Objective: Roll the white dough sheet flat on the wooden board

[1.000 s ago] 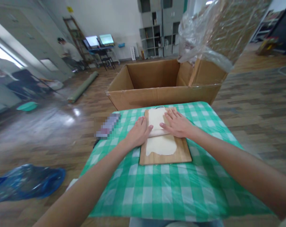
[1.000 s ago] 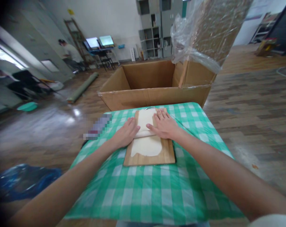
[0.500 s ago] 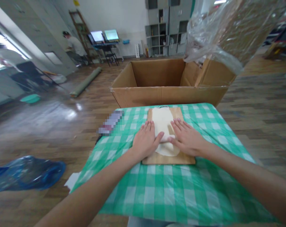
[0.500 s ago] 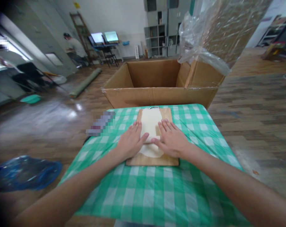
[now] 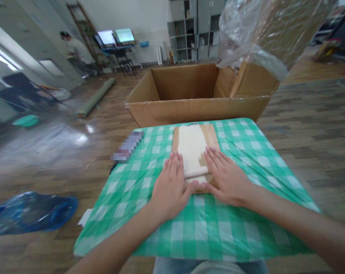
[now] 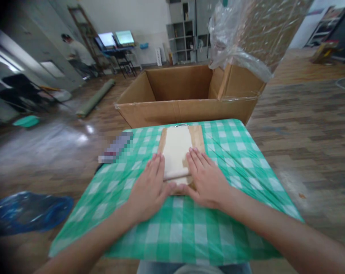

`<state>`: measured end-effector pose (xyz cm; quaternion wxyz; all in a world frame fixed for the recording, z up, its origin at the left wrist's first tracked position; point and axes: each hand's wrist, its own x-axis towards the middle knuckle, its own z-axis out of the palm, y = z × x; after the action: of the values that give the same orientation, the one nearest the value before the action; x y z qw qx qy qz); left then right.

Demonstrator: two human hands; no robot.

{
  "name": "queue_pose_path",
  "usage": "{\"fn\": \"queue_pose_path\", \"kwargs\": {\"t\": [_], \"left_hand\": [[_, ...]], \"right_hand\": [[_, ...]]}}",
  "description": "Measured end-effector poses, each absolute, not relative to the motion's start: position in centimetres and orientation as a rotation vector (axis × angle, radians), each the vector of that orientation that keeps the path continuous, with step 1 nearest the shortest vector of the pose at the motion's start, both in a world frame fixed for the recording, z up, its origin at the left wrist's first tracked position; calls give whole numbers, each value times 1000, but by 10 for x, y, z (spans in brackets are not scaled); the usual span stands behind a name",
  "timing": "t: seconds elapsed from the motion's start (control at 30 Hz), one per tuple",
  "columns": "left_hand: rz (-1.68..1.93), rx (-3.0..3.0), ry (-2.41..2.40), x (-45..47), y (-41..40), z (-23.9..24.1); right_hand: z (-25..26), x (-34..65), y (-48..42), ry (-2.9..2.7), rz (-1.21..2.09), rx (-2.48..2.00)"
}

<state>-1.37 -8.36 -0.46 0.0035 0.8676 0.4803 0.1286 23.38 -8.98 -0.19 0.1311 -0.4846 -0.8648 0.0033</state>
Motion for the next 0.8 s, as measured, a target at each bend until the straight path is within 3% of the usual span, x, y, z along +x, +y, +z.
{"fn": "queue_pose_path", "kwargs": {"t": [0.2, 0.57, 0.8], "left_hand": [[416, 2727, 1523, -18, -116, -9], [150, 2464, 1799, 4, 62, -3], [286, 2748, 1531, -7, 0, -5]], "right_hand": [[-2, 241, -115, -2544, 25, -1324], [-5, 223, 58, -2413, 166, -1698], [-7, 226, -25, -2359, 84, -1695]]}}
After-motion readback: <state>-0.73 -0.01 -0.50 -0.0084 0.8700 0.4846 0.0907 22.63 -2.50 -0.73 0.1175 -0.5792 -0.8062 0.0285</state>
